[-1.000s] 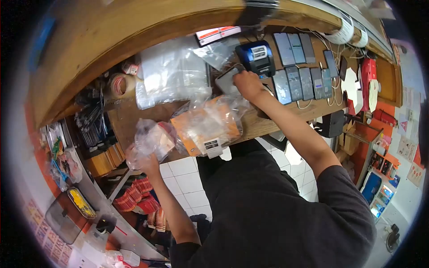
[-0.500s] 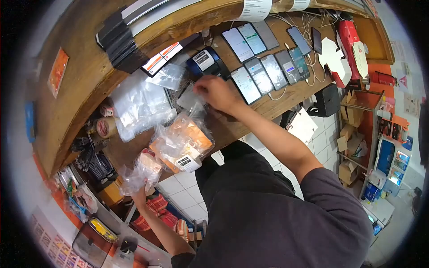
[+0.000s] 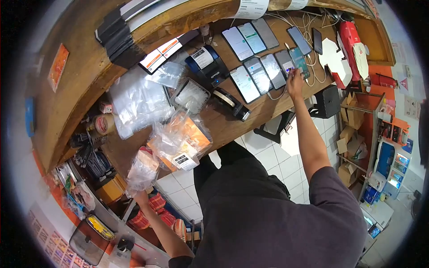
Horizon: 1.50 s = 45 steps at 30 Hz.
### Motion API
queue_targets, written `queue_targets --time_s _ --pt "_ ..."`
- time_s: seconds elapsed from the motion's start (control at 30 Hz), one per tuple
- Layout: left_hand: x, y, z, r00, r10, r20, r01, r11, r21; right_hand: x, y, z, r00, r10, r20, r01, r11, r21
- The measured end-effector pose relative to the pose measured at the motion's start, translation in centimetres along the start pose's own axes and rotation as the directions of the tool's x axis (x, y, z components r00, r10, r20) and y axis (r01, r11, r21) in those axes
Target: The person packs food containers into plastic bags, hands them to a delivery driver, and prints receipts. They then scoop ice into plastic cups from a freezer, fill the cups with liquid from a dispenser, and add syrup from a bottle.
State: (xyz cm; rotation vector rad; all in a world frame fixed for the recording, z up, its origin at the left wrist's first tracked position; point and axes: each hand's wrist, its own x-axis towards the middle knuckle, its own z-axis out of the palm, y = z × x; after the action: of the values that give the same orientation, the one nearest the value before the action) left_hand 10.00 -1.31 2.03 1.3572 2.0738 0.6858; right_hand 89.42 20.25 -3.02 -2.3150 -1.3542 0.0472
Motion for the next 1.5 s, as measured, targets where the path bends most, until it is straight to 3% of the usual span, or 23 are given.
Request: queue_targets --time_s 0.07,0.17,0.27,0.33,0.4,0.43,0.5,0.53,0.57,0.6,0.63,0.77,0.83,0.93,1.0,1.07,1.1,1.17,1.27,1.3,1.37,1.43,1.5 --pt "-0.6 0.1 0.1 0.998 0.054 0.038 -0.053 0.998 -0.022 -0.2 0.6 0.2 0.998 -0.054 0.046 0.055 0.998 -0.020" --pt "-1.0 0.8 1.0 0.986 0.136 -0.100 -0.126 0.987 0.096 0.4 1.0 0.8 0.997 -0.062 -0.036 0.060 0.997 -0.058" --pt "-1.0 0.3 1.1 0.992 0.053 -0.114 -0.070 0.987 -0.143 -0.2 -3.6 -0.8 0.999 -0.049 0.004 0.047 0.980 0.194" --pt "-1.1 -1.6 1.1 0.992 0.099 -0.083 -0.083 0.982 0.172 -3.3 -11.4 -2.8 0.990 -0.070 0.118 -0.020 0.780 0.625" --pt "-0.9 -3.7 1.4 0.977 0.167 -0.128 -0.159 0.985 0.072 -8.8 -21.3 -6.0 0.910 -0.170 0.379 -0.186 0.649 0.737" --pt "-1.0 -3.2 1.7 0.981 0.132 -0.140 -0.127 0.991 0.049 -11.9 -27.2 -8.4 0.801 -0.179 0.571 -0.355 0.625 0.695" --pt "-1.4 -0.7 2.1 0.983 -0.009 -0.183 -0.003 0.998 -0.069 -18.5 -33.8 -7.7 0.635 -0.417 0.651 -0.328 0.617 0.715" --pt "-1.3 -1.9 2.6 0.982 -0.007 -0.189 -0.008 0.997 -0.076 -22.3 -37.2 -7.1 0.517 -0.452 0.726 -0.451 0.578 0.681" --pt "-1.3 -3.9 3.4 0.983 -0.037 -0.180 0.019 0.994 -0.105 -26.5 -39.3 -3.7 0.465 -0.558 0.688 -0.405 0.557 0.725" --pt "-1.3 -5.2 3.6 0.983 -0.067 -0.171 0.045 0.990 -0.132 -29.2 -41.4 -1.7 0.477 -0.712 0.515 0.030 0.599 0.800" --pt "-1.8 -4.7 3.9 0.971 0.028 -0.236 -0.042 0.998 -0.052 -32.2 -43.2 0.6 0.470 -0.721 0.509 0.129 0.627 0.768" --pt "-2.2 -2.9 4.0 0.969 0.080 -0.235 -0.046 0.988 0.147 -38.9 -47.6 3.8 0.397 -0.764 0.508 0.383 0.641 0.665" --pt "-2.1 0.3 2.9 0.983 -0.149 -0.109 0.122 0.967 -0.222 -40.3 -47.8 4.6 0.371 -0.774 0.513 0.362 0.630 0.687" --pt "-1.8 0.2 3.2 0.955 -0.126 -0.267 0.010 0.917 -0.398 -40.7 -47.2 6.2 0.325 -0.790 0.519 0.335 0.610 0.718" --pt "-1.5 -1.6 3.8 0.961 -0.126 -0.247 0.029 0.931 -0.364 -41.3 -46.8 7.8 0.419 -0.851 0.316 0.327 0.467 0.822" --pt "-1.1 -2.6 3.8 0.980 -0.003 -0.199 -0.050 0.965 -0.257 -40.9 -47.2 7.3 0.339 -0.888 0.311 0.353 0.426 0.833" --pt "-1.3 -0.7 3.2 0.984 -0.079 -0.162 0.007 0.915 -0.404 -40.7 -47.5 7.0 0.317 -0.867 0.384 0.329 0.480 0.813" --pt "-1.5 0.9 2.9 0.980 -0.067 -0.187 -0.014 0.915 -0.403 -40.0 -48.6 5.8 0.253 -0.821 0.512 0.276 0.569 0.775" --pt "-2.1 0.5 3.1 0.980 -0.051 -0.192 -0.055 0.861 -0.505 -40.3 -49.0 5.8 0.332 -0.815 0.475 0.147 0.542 0.827" --pt "-2.0 0.4 2.8 0.982 -0.070 -0.177 -0.023 0.878 -0.478 -40.3 -49.0 5.7 0.334 -0.815 0.473 0.147 0.541 0.828" --pt "-1.8 0.4 2.5 0.983 -0.085 -0.165 0.001 0.892 -0.451 -40.3 -48.8 5.4 0.297 -0.821 0.487 0.359 0.569 0.740" --pt "-1.5 1.0 2.9 0.974 -0.182 -0.136 0.061 0.784 -0.617 -39.5 -49.4 4.9 0.249 -0.827 0.504 0.348 0.562 0.750" --pt "-1.5 0.7 3.2 0.981 -0.120 -0.155 0.007 0.812 -0.584 -39.2 -49.7 5.0 0.206 -0.830 0.518 0.340 0.557 0.758"
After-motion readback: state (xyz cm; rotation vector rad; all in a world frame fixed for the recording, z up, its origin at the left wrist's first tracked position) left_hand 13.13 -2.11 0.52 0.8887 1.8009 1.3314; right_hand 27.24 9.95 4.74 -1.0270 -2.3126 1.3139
